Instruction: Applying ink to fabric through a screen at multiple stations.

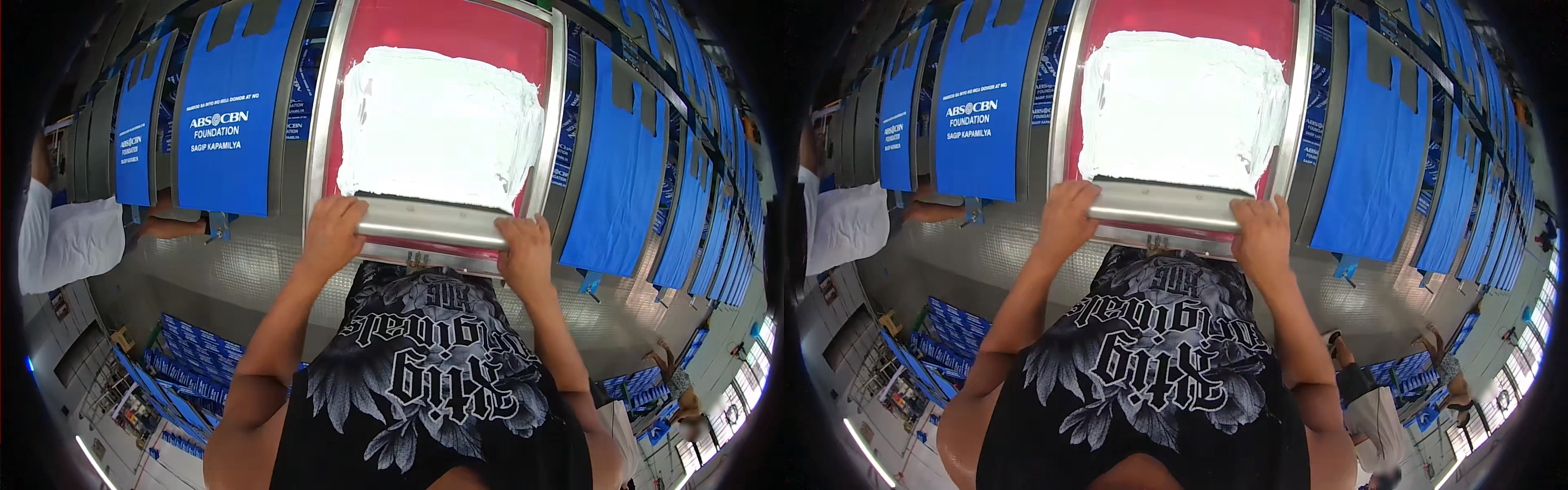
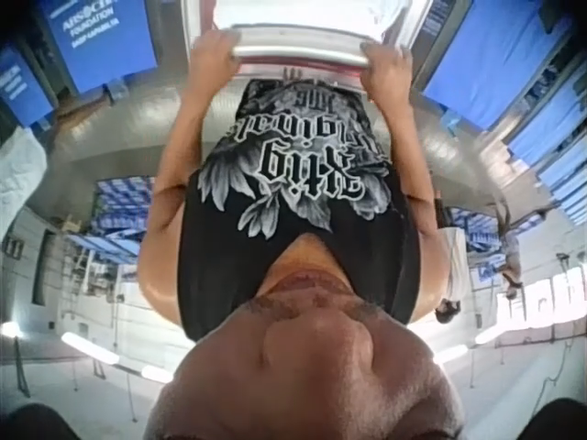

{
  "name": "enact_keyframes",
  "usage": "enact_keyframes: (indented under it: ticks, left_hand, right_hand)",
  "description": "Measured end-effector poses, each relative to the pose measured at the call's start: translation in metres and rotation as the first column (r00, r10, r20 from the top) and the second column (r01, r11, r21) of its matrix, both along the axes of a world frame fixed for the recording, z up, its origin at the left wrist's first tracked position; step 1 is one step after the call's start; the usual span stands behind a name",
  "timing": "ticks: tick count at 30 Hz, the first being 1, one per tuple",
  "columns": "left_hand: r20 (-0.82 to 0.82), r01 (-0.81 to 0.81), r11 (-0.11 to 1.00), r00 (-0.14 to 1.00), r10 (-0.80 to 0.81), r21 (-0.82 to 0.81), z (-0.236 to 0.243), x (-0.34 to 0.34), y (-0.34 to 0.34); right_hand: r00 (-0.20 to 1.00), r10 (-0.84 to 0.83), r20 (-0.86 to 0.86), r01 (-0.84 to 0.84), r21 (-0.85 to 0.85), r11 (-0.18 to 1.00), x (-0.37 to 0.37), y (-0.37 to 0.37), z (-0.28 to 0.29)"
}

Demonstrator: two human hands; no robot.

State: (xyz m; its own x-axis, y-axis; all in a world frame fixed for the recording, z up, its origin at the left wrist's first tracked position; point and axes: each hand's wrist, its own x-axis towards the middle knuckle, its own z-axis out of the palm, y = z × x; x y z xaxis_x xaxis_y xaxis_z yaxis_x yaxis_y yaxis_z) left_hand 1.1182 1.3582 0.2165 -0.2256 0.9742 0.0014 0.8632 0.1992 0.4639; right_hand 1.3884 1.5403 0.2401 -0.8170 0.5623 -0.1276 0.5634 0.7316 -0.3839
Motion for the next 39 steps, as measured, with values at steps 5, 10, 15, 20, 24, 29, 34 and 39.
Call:
enact_keyframes:
  ticks: [5,10,15,20,24,29,34,39]
  left_hand:
    - [-0.049,-0.065,0.99,0.996,0.071,0.124,-0.033,-0.032,0.056]
    - [-0.019,-0.121,0.992,0.992,0.121,-0.03,-0.004,-0.099,0.193]
    - [0.022,-0.06,0.981,0.998,0.065,-0.187,-0.01,-0.06,0.065]
    - [-0.059,-0.021,0.995,0.998,0.015,-0.101,-0.025,-0.027,0.037]
    - [-0.062,-0.121,0.992,0.991,0.123,0.026,-0.015,-0.096,0.165]
    - [-0.071,-0.071,0.991,0.995,0.063,-0.115,-0.002,-0.089,0.126]
    - [0.038,0.001,1.0,0.999,0.0,-0.026,-0.027,-0.017,0.012]
    - [-0.023,-0.048,0.996,0.999,0.046,-0.072,-0.022,-0.081,0.138]
  right_hand:
    - [1.0,0.01,-0.028,-0.007,0.125,0.992,-0.024,0.053,-0.041]
    - [0.999,0.018,0.03,-0.023,0.152,0.988,-0.107,0.188,-0.026]
    - [0.972,0.032,0.232,-0.059,0.111,0.992,-0.047,0.072,-0.006]
    - [0.998,-0.042,0.055,0.038,0.067,0.997,-0.021,0.03,-0.026]
    - [0.97,-0.017,0.243,-0.04,0.228,0.973,-0.101,0.157,-0.027]
    - [0.988,-0.008,0.151,-0.011,0.122,0.992,-0.079,0.119,-0.004]
    - [0.987,-0.097,0.132,0.102,-0.033,0.994,-0.01,0.004,-0.009]
    - [0.994,-0.033,0.102,0.004,0.276,0.961,-0.066,0.118,-0.045]
